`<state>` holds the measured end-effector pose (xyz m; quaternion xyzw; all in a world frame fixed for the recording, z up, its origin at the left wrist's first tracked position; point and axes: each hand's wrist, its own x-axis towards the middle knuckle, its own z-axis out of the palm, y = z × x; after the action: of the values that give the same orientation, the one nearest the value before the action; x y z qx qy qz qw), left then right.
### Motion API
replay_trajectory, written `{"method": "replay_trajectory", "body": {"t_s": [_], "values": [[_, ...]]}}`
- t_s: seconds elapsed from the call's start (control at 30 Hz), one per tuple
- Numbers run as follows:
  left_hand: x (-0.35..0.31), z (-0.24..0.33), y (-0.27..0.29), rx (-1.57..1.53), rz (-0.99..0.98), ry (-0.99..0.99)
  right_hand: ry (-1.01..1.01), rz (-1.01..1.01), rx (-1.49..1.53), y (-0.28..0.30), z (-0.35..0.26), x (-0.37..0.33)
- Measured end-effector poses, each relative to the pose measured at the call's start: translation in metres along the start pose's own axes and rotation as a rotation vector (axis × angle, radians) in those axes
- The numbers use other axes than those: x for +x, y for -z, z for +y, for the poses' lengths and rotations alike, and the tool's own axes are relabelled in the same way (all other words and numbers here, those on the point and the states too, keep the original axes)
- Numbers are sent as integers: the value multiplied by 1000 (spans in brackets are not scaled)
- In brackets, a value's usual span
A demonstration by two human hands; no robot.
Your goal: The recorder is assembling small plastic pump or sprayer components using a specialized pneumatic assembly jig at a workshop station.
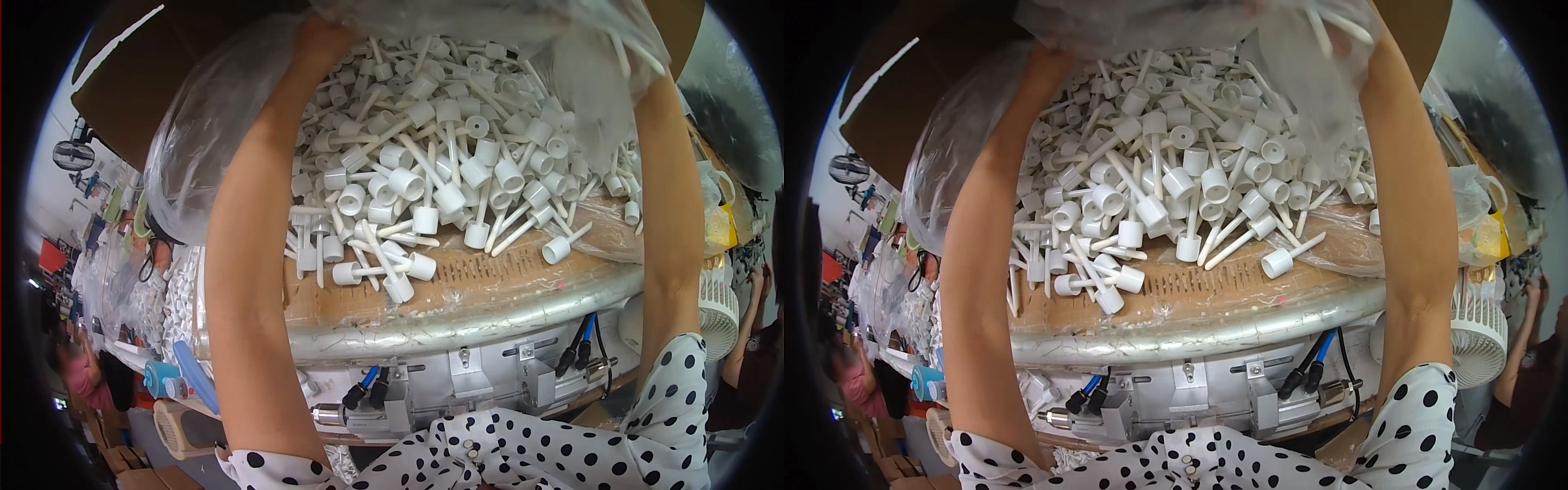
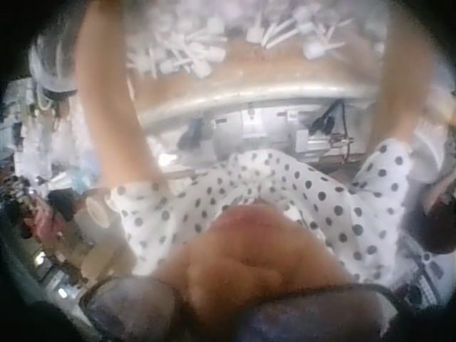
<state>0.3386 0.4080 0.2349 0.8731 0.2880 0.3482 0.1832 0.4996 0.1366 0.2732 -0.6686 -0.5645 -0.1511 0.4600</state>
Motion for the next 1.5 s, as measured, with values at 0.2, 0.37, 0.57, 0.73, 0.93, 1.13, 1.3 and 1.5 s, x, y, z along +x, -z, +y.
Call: {"method": "replay_trajectory", "body": {"t_s": [0.2, 0.37, 0.57, 0.73, 0.93, 1.13, 1.3, 1.5], "values": [[-23, 44, 53, -936, -170, 77, -192, 202, 272, -46, -17, 22], [-61, 73, 97, -1350, -742, -82, 466, -97, -128, -103, -9, 30], [-63, 82, 100, -1380, -605, -81, 281, -207, -237, -114, 21, 31], [-64, 39, 82, -412, 402, -467, 165, -266, -253, -106, 37, 32], [-59, -20, 97, -241, 194, -546, 79, -326, -263, -101, 49, 31], [-64, -39, 83, 802, 77, -856, 26, -377, -273, -98, 59, 28], [-17, -60, 84, 223, -47, -347, -16, -407, -275, -95, 60, 27], [-6, -89, 81, -164, -197, -14, -46, -430, -283, -87, 65, 23]]}}
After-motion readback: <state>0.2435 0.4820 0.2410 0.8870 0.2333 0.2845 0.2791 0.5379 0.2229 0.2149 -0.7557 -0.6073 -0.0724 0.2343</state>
